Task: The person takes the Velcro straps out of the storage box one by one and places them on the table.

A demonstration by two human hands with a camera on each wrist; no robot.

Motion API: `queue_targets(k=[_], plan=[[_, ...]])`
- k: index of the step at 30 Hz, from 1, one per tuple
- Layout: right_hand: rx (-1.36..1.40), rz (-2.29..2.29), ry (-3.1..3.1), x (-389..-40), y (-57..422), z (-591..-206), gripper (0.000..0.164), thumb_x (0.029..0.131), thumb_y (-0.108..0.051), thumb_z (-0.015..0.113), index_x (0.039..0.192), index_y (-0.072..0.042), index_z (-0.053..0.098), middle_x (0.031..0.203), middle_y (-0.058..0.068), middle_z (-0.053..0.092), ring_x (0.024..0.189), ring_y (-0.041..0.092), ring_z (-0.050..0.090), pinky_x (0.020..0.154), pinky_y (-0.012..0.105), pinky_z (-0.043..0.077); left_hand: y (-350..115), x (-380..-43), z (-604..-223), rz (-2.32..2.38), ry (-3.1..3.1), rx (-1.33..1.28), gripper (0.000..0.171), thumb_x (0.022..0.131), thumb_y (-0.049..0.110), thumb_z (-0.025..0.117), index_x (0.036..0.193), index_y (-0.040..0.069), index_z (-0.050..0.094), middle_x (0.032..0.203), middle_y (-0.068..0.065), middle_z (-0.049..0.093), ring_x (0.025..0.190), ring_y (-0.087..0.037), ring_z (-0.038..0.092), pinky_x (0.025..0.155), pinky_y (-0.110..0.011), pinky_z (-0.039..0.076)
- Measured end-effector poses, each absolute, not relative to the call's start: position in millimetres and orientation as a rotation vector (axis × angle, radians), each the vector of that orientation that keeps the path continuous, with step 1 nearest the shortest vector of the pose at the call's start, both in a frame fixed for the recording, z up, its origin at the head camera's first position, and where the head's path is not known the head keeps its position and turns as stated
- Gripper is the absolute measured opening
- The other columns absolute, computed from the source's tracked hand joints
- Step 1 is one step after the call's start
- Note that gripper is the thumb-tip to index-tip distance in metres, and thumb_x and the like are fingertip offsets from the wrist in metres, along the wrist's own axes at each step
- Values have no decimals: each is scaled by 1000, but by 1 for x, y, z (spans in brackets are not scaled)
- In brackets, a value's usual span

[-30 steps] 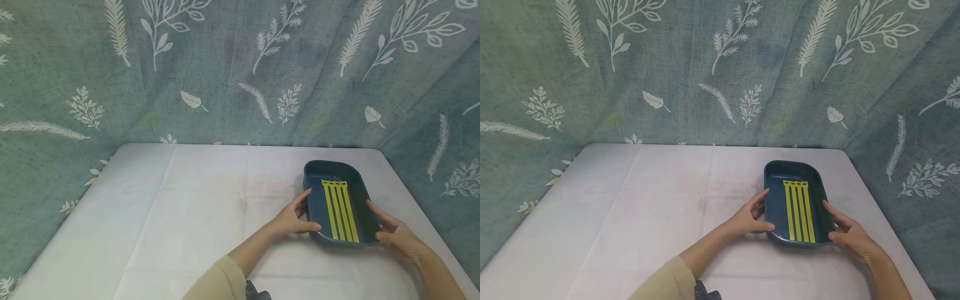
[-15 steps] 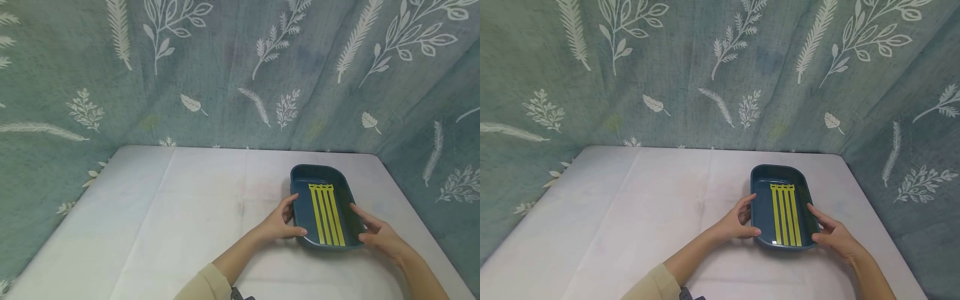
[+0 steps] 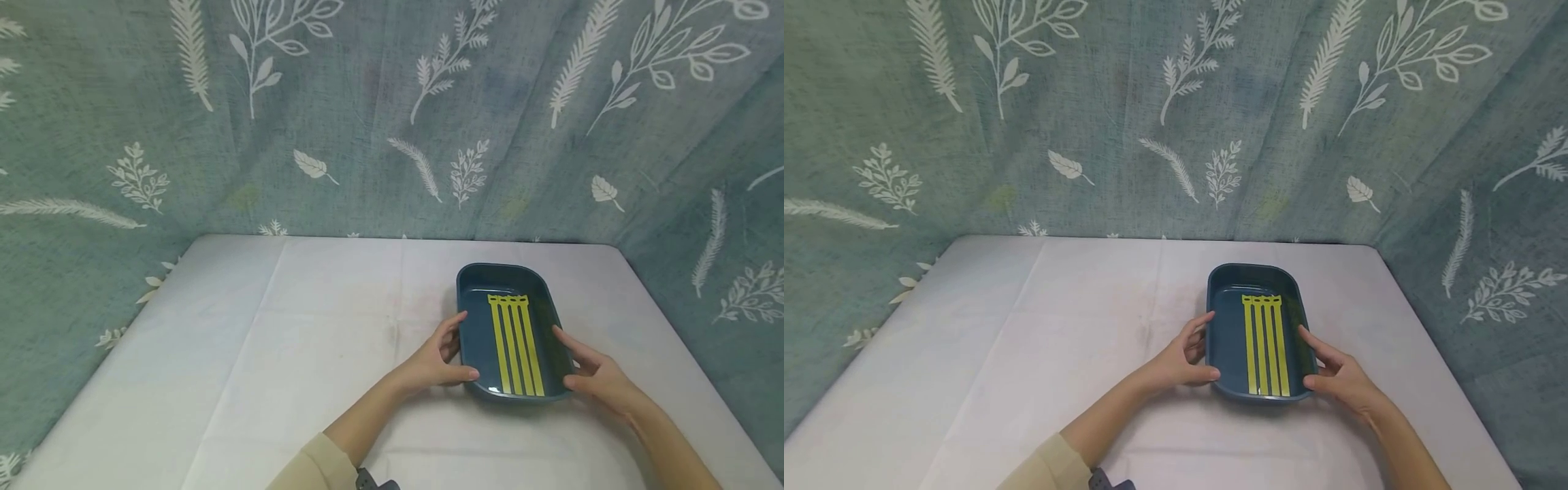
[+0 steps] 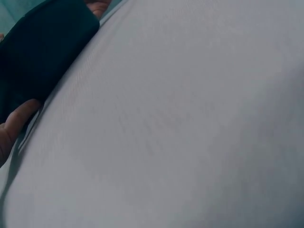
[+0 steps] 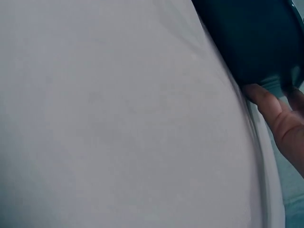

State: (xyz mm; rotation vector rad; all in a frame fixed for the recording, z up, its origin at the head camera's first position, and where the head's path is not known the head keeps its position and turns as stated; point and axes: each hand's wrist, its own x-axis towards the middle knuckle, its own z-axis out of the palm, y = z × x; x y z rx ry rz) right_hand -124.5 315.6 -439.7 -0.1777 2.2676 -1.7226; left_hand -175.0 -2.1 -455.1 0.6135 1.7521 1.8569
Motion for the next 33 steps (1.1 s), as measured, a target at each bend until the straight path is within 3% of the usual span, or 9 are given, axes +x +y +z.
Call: queue_targets(k=[3,10,21,27,33], plan=[[-160,-1699,2322,-124,305,-441,86,83,-13,72,151,-8,20,156,21,3,138,50,8,90,14,43,-11,-175,-454,1850,1752,619,97,79,10,76,152,25,14,156,-12,20,142,-27,23,111,-35,29],[-94,-1680,2335,-124,288,-443,89,81,-19,76,151,-11,22,158,17,6,138,50,14,95,28,45,-29,-175,-453,1822,1771,612,97,79,11,76,152,25,14,157,-13,18,142,-27,24,111,-36,28],[-220,-1757,2271,-127,271,-446,89,80,-18,76,150,-7,23,157,21,7,132,53,25,93,26,47,-50,-170,-453,1789,1852,563,97,78,15,78,152,29,15,157,-11,16,142,-27,24,112,-38,27],[-211,-1752,2277,-128,262,-445,86,80,-11,75,150,-10,24,157,21,8,130,53,31,92,30,48,-59,-167,-452,1778,1878,543,97,78,19,79,150,35,17,157,-10,16,142,-27,25,110,-41,29],[-268,-1763,2261,-132,255,-447,84,81,-9,73,150,-9,26,157,21,10,129,52,34,92,27,48,-68,-165,-453,1808,1862,541,98,78,18,79,151,33,15,157,-12,17,141,-30,25,106,-43,36]])
